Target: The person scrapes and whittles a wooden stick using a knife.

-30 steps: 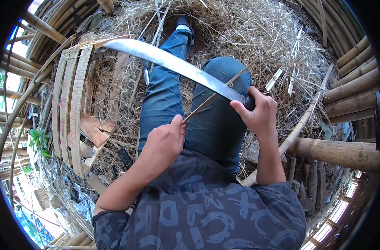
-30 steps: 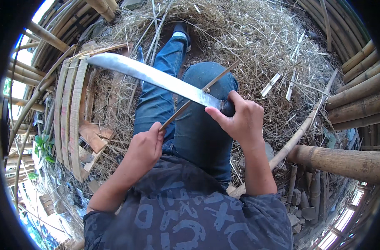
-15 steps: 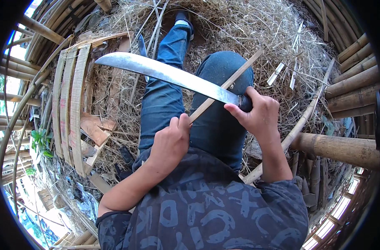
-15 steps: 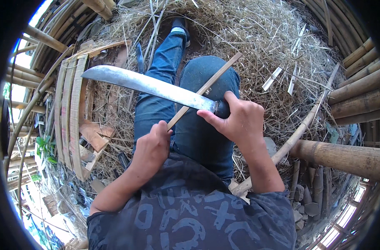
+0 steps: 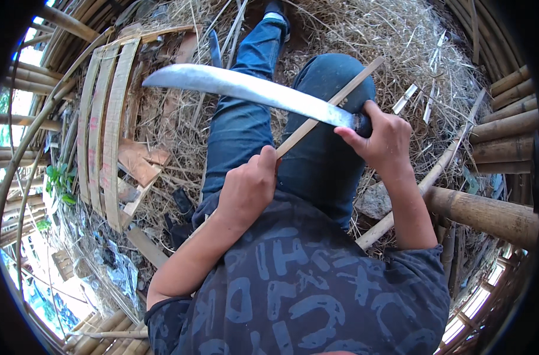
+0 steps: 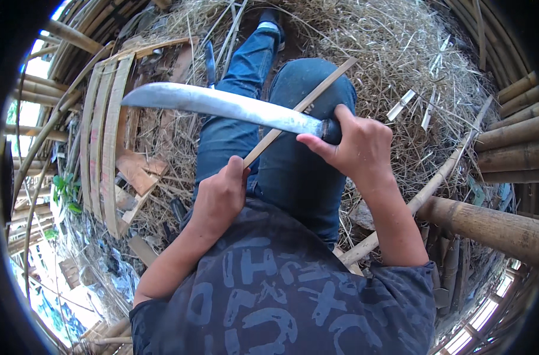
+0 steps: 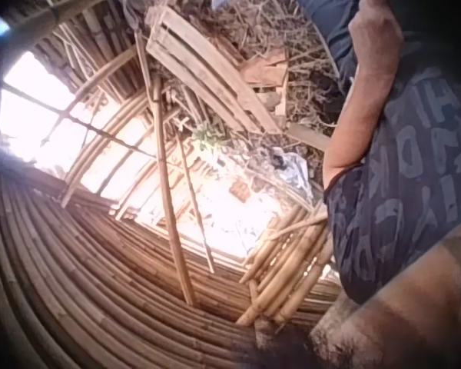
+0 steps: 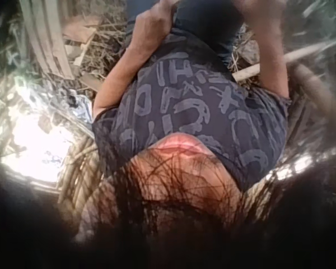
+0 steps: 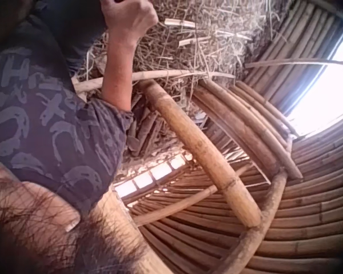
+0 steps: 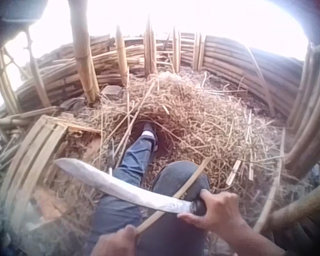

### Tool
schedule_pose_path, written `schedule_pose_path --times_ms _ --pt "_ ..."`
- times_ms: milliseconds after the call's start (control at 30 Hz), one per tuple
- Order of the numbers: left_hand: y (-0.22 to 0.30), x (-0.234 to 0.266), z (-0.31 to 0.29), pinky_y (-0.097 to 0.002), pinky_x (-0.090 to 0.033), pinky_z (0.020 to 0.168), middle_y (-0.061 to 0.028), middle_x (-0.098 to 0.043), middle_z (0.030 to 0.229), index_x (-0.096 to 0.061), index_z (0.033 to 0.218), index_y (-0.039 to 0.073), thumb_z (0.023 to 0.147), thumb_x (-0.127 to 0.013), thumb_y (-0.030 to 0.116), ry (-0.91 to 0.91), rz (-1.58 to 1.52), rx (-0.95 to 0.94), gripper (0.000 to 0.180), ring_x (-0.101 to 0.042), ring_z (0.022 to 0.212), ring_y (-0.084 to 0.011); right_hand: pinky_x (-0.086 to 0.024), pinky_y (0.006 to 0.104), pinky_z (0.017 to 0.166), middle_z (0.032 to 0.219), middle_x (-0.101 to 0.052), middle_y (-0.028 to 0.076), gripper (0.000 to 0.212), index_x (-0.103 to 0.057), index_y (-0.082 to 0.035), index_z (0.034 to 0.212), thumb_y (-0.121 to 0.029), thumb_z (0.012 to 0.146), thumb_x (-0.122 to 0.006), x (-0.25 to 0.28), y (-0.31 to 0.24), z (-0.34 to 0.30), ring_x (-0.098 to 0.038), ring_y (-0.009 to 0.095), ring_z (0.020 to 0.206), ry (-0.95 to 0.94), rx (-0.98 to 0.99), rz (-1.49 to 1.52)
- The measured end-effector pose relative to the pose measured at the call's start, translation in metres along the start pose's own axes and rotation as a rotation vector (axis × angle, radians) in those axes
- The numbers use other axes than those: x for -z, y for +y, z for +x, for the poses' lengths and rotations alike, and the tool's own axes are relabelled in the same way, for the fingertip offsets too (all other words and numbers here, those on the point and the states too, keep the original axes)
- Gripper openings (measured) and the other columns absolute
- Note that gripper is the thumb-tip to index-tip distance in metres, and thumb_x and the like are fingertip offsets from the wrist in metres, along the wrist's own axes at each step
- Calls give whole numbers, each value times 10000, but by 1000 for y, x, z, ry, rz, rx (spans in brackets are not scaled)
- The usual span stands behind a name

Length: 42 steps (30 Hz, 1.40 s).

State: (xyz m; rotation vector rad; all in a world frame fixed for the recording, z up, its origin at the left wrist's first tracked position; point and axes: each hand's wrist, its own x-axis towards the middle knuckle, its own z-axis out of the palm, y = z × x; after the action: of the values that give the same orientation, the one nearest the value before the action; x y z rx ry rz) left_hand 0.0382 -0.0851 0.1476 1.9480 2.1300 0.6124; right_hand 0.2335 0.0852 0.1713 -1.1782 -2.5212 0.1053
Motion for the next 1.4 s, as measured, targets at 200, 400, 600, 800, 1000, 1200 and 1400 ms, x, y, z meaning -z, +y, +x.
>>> schedule_pose_path --times_ms 200,400,600,800,1000,1200,1400 --pt "3 10 -4 -459 -454 483 -166 -565 661 -423 899 29 927 -553 82 -40 -47 67 143 -586 577 -390 -501 409 499 539 -589 147 769 -592 -51 740 -818 700 -561 -6 -1 -1 -642 331 528 39 13 3" --pt "-9 16 -24 -467 -452 486 -172 -547 632 -432 903 27 932 -546 73 -27 -49 103 126 -586 582 -399 -492 410 497 552 -594 135 760 -594 -58 757 -815 699 -567 -7 -2 -5 -646 329 543 56 -29 -7" --pt "-12 26 -33 -474 -456 499 -194 -562 645 -449 919 26 935 -540 74 -57 -26 138 104 -594 596 -410 -497 418 530 587 -610 142 726 -610 -59 791 -782 722 -582 -10 -3 -3 -654 340 582 76 -88 -10" --pt "-50 28 -95 -443 -485 488 -161 -566 647 -454 898 30 936 -545 127 11 66 155 137 -605 574 -364 -519 461 643 719 -665 209 675 -678 -45 959 -693 788 -597 -8 1 -6 -671 400 733 114 -267 20" --pt "-33 29 -67 -447 -475 485 -166 -568 639 -457 909 37 935 -554 165 -4 31 189 162 -601 574 -375 -493 461 575 629 -624 185 679 -632 -63 827 -737 750 -601 -13 0 -12 -649 399 642 164 -200 52" --pt "-6 15 -24 -467 -459 499 -174 -566 653 -443 917 36 933 -554 127 -17 -36 86 144 -593 600 -394 -486 435 542 582 -596 158 701 -607 -53 787 -752 731 -601 -7 -3 -12 -638 367 589 81 -66 112" --pt "-1 12 -10 -451 -456 479 -145 -555 620 -448 912 32 916 -576 102 -43 -10 33 146 -589 568 -377 -500 420 543 571 -596 160 724 -609 -32 772 -755 740 -590 3 -4 -9 -645 350 575 16 -102 63"
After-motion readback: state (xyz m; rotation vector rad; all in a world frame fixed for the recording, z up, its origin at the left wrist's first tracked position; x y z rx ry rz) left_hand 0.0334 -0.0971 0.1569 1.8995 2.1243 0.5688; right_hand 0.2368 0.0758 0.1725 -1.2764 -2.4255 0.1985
